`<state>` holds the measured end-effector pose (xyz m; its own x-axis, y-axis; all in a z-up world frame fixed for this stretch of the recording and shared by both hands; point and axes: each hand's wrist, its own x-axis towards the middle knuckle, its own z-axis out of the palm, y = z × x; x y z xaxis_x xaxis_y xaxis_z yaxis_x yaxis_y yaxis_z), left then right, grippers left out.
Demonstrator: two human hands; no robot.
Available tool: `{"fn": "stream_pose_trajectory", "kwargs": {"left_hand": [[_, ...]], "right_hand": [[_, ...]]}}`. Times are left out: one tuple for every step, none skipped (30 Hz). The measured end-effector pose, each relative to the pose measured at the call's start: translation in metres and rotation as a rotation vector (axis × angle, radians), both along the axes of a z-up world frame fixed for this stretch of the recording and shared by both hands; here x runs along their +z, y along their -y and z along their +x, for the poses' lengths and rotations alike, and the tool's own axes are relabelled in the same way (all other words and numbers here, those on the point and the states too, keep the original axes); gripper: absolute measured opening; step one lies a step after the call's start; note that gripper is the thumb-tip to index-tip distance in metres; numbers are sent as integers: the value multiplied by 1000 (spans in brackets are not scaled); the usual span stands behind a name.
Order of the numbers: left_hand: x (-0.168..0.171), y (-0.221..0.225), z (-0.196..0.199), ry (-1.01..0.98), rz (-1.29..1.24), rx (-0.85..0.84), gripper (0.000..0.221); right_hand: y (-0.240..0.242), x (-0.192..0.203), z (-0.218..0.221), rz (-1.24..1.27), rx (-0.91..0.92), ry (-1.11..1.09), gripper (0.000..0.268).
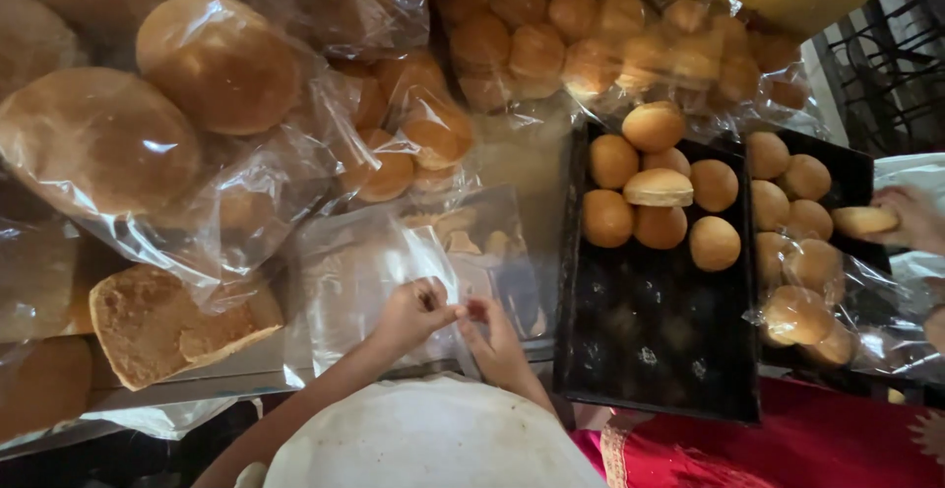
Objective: The person puts buns into plastic bags and moves trays of buns across a table in a bakery.
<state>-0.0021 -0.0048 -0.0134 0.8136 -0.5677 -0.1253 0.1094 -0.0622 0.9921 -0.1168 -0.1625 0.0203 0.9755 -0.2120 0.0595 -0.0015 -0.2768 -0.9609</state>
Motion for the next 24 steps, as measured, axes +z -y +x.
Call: {"fn": "stream_pose_trajectory", "kwargs": {"left_hand": [[-5,2,-1,5,14,-33,34],[-11,4,-2,10,27,-65,36],[-8,4,0,11,27,-67,36],[-4,4,1,38,4,-74,35],[-1,2,3,65,-16,-79,35],[2,0,6,66,-15,-80,35],[4,-3,9,67,-25,-51,30],[7,-6,12,69,-36,-21,25],[5,-11,15,70,-34,-22,25],[3,-16,18,87,17,54,20],[2,-20,23,106,69,128,15],[12,-27,28,109,70,124,15],[22,-32,33,135,130,200,13],[33,-38,38,160,189,276,12],[37,-39,39,160,191,275,12],[42,-40,40,177,194,279,14],[46,-41,41,194,196,286,17],[46,-37,40,194,196,287,17],[46,-32,38,200,178,244,16],[45,-27,35,205,161,201,17],[40,-19,31,203,161,196,17],[35,-11,27,183,125,156,18],[30,-3,23,164,87,114,20],[24,1,21,164,88,106,20]], "right_hand": [[-1,1,4,-121,-3,-29,27],[-2,3,8,-243,-5,-58,23],[3,-4,9,-243,-8,-58,23],[8,-11,11,-298,-25,21,22],[12,-18,14,-351,-41,100,21],[21,-30,14,-350,-42,101,21],[29,-42,15,-189,-140,22,20],[37,-54,15,-28,-237,-56,18],[48,-62,15,-26,-238,-56,18],[58,-68,14,32,-298,-61,18],[68,-75,14,90,-359,-64,18],[79,-84,12,93,-362,-61,18],[90,-93,10,195,-507,-84,18],[101,-102,8,299,-651,-109,21],[94,-78,9,301,-652,-109,21],[85,-55,10,83,-649,16,35],[78,-31,12,-137,-632,140,54],[68,-13,15,-137,-630,141,54],[57,5,17,-376,-532,233,47],[47,23,18,-613,-428,324,40],[41,30,18,-614,-432,320,40],[35,38,19,-523,-251,267,38],[29,46,19,-431,-72,215,37],[22,43,24,-431,-80,213,37]]}}
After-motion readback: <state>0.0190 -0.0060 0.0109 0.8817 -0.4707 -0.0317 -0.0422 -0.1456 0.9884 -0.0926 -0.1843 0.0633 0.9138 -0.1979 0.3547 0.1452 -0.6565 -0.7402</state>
